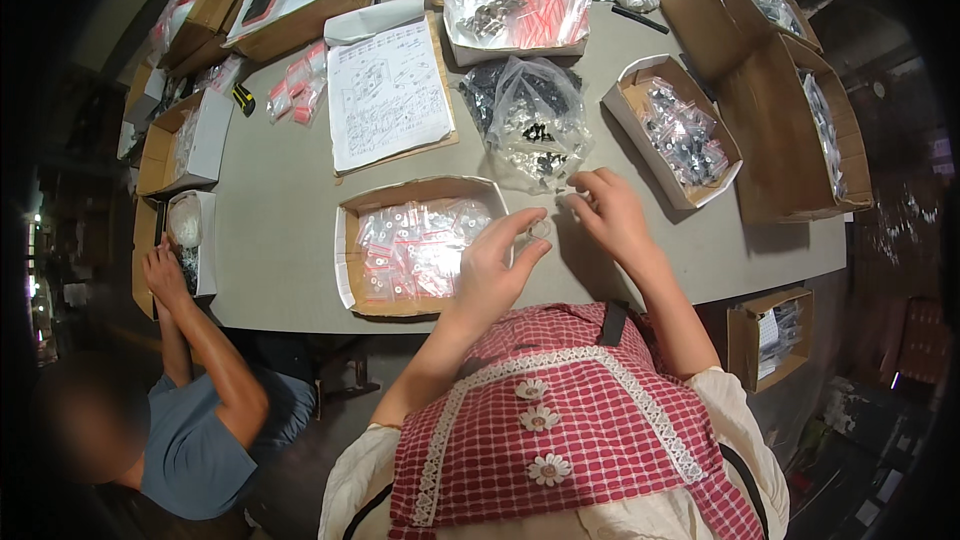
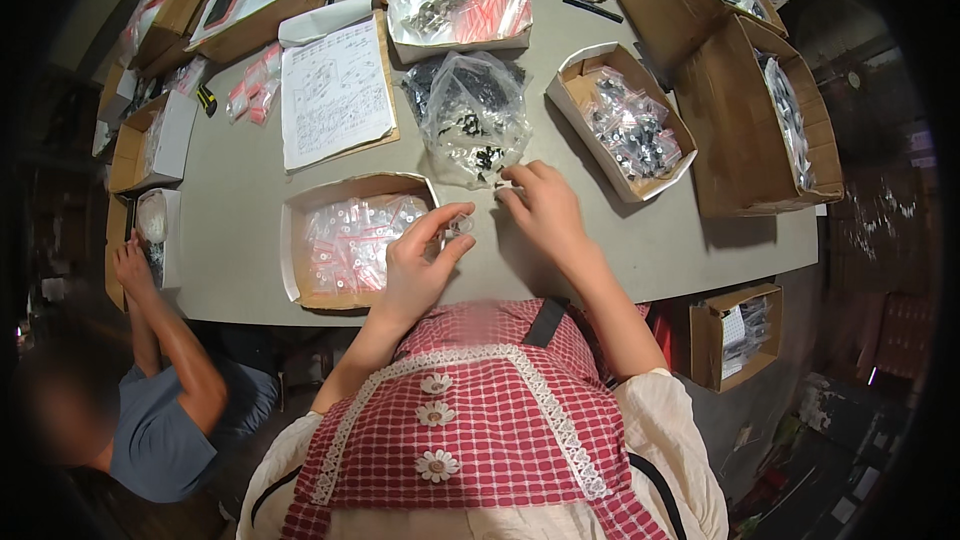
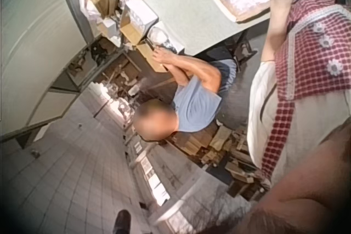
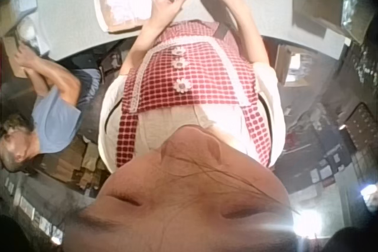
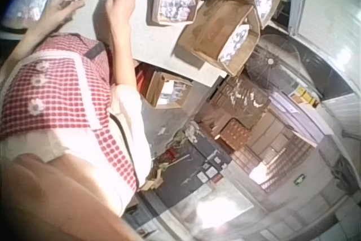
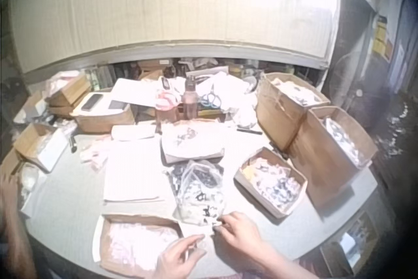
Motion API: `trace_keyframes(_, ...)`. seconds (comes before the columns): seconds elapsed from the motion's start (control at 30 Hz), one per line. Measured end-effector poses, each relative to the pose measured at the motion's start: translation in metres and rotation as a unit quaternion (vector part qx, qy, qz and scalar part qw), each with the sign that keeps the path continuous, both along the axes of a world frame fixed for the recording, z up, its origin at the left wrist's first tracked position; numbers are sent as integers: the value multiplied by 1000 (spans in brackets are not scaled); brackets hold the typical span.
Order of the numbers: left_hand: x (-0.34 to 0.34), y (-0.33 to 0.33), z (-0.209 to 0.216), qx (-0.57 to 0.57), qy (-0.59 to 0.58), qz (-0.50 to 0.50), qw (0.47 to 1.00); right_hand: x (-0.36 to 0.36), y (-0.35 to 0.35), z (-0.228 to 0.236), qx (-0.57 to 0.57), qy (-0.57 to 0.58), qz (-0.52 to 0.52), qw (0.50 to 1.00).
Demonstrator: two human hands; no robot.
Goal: The person sorts small metal components from several containers and bags into a central plastic bag by hand.
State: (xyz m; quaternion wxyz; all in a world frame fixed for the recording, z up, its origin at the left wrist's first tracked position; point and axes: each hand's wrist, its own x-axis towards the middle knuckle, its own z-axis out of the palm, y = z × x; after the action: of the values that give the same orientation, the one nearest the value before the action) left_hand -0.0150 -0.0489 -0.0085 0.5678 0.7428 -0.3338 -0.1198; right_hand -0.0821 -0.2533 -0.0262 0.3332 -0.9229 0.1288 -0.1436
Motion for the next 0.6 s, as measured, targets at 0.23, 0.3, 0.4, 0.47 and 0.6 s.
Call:
trace_keyframes(0.23, 1, 2, 1, 4, 15, 23, 1000, 16, 9, -51, -87, 24, 32, 995)
trace_keyframes(0.3, 2, 6, 0, 9, 10, 30, 999, 14, 9, -34, 39, 68, 37, 996)
trace_keyframes(0.4, 2, 6, -1, 8, -17, 31, 999, 4, 16, 7, 190, 5, 41, 981)
trace_keyframes(0.47, 3, 5, 2, 12, -30, 19, 999, -5, 20, 35, 214, -56, 75, 972)
trace_keyframes(0.6, 1, 1, 5, -2, -24, 7, 1000, -9, 22, 65, 146, -107, 162, 970)
